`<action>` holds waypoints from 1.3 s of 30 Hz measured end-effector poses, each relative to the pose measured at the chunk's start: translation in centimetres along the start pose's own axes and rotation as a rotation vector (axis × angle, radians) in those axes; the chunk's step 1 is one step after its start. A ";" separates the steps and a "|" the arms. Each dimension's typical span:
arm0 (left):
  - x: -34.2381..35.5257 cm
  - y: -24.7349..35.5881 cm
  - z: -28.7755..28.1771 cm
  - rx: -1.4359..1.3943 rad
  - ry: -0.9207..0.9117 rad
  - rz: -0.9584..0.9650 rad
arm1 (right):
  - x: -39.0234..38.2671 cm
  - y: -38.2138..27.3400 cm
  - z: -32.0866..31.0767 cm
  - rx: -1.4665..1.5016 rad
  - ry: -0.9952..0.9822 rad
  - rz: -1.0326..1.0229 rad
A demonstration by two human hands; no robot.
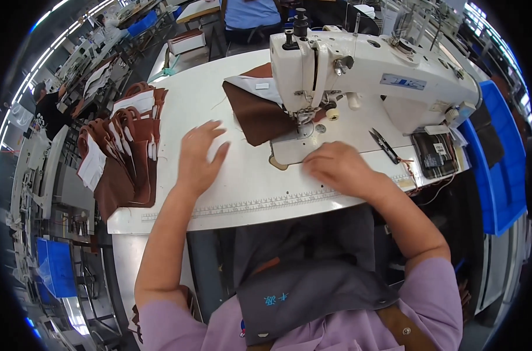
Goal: Sewing together components of leather bags using an industrial sewing machine.
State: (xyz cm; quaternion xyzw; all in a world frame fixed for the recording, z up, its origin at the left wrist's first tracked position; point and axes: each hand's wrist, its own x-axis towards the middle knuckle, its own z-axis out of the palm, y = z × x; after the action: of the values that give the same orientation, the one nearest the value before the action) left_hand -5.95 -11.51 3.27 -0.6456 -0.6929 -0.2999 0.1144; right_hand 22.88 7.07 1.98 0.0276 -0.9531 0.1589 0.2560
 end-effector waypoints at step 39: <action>11.9 -4.5 13.2 0.360 -0.092 -0.592 | -5.5 3.7 -0.9 -0.052 0.276 0.298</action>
State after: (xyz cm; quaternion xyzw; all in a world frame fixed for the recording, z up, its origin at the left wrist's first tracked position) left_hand -8.95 5.83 -1.97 -0.3989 -0.8963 -0.1638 0.1032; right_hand 27.57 10.66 -1.11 -0.1423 -0.9062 0.1725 0.3588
